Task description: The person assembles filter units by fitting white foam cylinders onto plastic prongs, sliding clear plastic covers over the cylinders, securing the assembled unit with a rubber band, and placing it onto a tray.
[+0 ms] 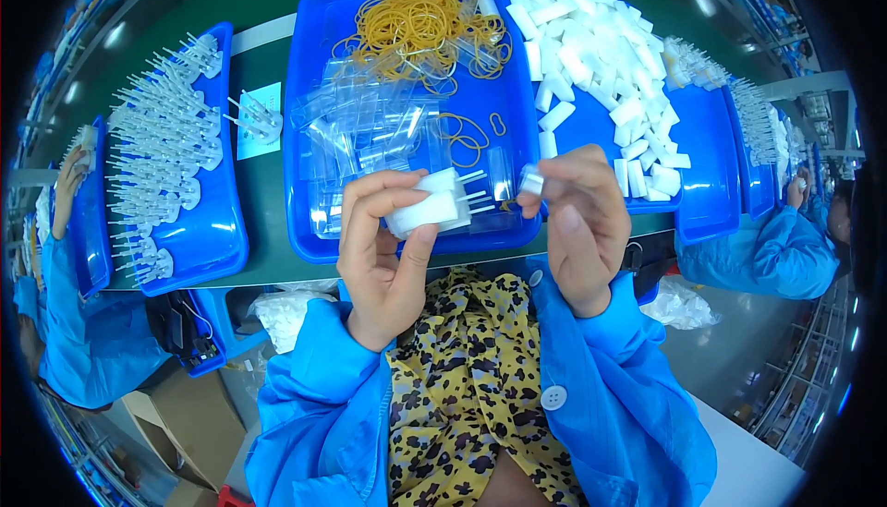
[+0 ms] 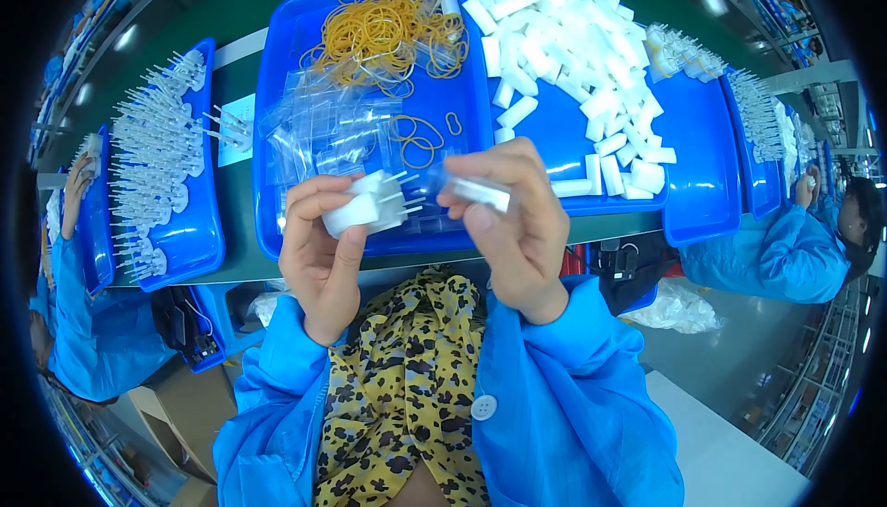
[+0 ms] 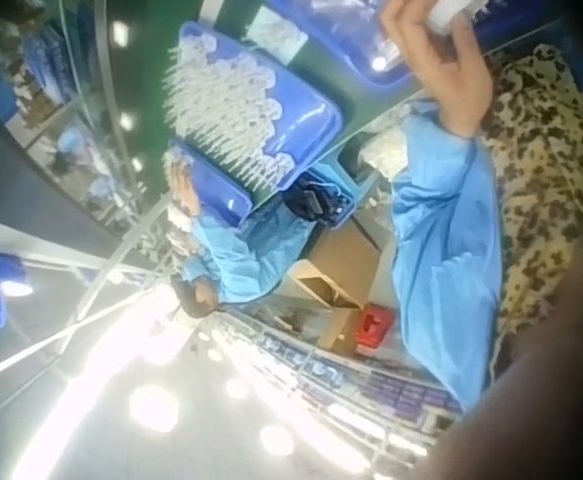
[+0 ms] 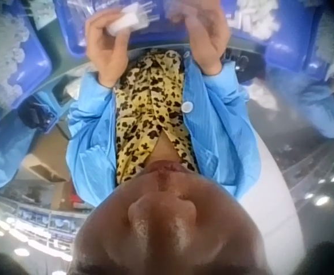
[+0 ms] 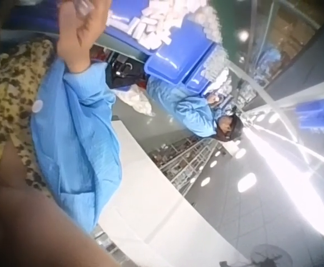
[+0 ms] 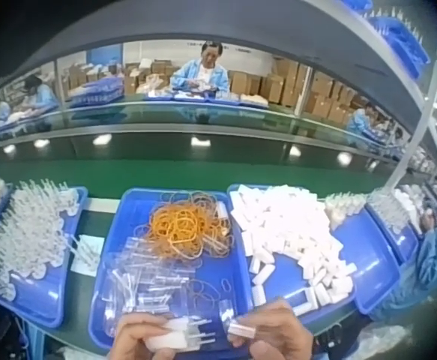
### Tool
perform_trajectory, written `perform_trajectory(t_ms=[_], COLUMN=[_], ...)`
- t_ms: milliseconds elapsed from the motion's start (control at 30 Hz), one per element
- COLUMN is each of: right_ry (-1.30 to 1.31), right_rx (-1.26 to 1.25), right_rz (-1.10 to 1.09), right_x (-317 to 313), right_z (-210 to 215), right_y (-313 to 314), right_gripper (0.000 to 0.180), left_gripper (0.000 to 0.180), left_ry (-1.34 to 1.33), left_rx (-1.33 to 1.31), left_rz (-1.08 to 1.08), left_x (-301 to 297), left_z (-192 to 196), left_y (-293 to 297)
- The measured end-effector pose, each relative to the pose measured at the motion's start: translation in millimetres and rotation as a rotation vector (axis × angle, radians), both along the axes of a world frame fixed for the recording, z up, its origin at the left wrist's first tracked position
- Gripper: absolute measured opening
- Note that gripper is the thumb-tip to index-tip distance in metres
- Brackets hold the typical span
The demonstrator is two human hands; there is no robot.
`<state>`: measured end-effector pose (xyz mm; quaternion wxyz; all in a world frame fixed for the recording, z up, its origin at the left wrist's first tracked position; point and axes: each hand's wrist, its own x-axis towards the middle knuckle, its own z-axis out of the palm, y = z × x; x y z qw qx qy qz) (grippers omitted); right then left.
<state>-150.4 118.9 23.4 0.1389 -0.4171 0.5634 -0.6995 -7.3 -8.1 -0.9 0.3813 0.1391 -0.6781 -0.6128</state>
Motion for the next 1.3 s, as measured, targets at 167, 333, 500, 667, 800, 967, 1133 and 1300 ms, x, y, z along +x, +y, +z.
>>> perform_trajectory(t_ms=[167, 333, 500, 667, 800, 967, 1133, 1300], right_ry=[-0.083, -0.153, -0.316, -0.343, -0.314, -0.266, -0.208, -0.182], right_rx=[0.012, 0.035, 0.059, 0.073, 0.028, -0.021, 0.019, 0.027], right_rz=[0.143, 0.131, 0.106, 0.139, 0.094, 0.139, 0.076, 0.062], right_x=[7, 16, 20, 19, 19, 21, 28, 29], right_z=[3, 5, 8, 7, 4, 1, 0, -3], right_y=[-3, -8, -7, -8, -6, -4, -7, -8], right_gripper=[0.028, 0.033, 0.03, 0.03, 0.032, 0.026, 0.027, 0.026], left_gripper=[0.024, 0.027, 0.025, 0.022, 0.022, 0.024, 0.024, 0.025], left_ry=[0.084, 0.023, 0.133, 0.203, 0.141, 0.158, 0.156, 0.163], left_rx=[0.08, 0.044, 0.145, 0.247, 0.277, 0.256, 0.262, 0.254], left_rz=[-0.03, -0.054, -0.116, -0.225, -0.216, -0.162, -0.12, -0.097], left_x=[-5, -4, -8, -8, -7, -8, -6, -7], left_z=[-1, -2, -4, -3, -4, -2, -2, -4], left_y=[6, 6, 4, 4, 5, 6, 7, 8])
